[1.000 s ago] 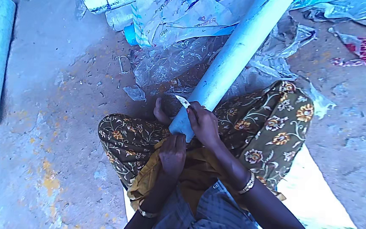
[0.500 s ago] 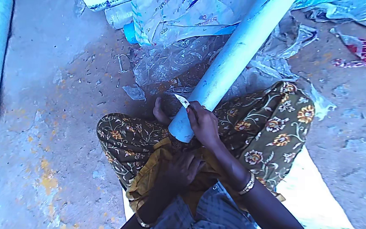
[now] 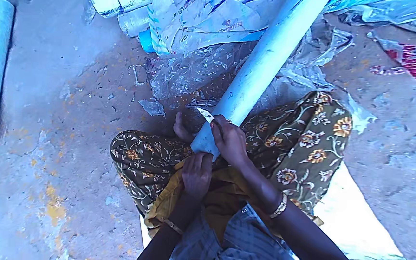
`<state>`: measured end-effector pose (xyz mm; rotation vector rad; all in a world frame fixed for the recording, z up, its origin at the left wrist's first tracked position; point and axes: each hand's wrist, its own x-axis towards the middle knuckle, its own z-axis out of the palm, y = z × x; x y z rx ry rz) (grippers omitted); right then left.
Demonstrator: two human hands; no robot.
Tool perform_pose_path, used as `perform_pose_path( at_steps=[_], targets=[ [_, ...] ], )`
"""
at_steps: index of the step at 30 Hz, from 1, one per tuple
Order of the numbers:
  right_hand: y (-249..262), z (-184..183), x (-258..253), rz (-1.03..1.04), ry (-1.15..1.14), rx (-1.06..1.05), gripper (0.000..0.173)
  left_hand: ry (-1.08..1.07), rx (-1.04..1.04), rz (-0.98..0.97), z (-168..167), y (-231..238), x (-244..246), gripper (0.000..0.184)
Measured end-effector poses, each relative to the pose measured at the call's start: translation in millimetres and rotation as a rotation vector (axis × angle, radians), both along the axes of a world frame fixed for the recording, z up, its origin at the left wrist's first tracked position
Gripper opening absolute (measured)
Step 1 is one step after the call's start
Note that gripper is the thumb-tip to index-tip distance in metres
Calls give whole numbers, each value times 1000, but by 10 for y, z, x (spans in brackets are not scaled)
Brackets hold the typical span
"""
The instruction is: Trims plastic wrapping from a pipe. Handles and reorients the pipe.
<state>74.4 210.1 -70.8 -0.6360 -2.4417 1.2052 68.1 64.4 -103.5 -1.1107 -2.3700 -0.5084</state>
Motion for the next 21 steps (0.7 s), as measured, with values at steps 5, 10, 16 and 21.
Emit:
perform_pose_path(
  at_steps=[5, 10, 16, 21],
  targets=[
    [13, 7, 15, 6, -22, -8, 23, -45, -36, -21, -22, 9, 86, 13],
    [18, -2, 14, 5, -16, -1, 22, -104, -106, -278, 26, -24, 239, 11],
    [9, -3, -8, 11, -10, -1, 23, -42, -68, -255, 89, -130, 222, 27],
    [9, 3, -16, 14, -15, -6, 23, 25, -64, -17, -4, -122, 34, 26]
  ],
)
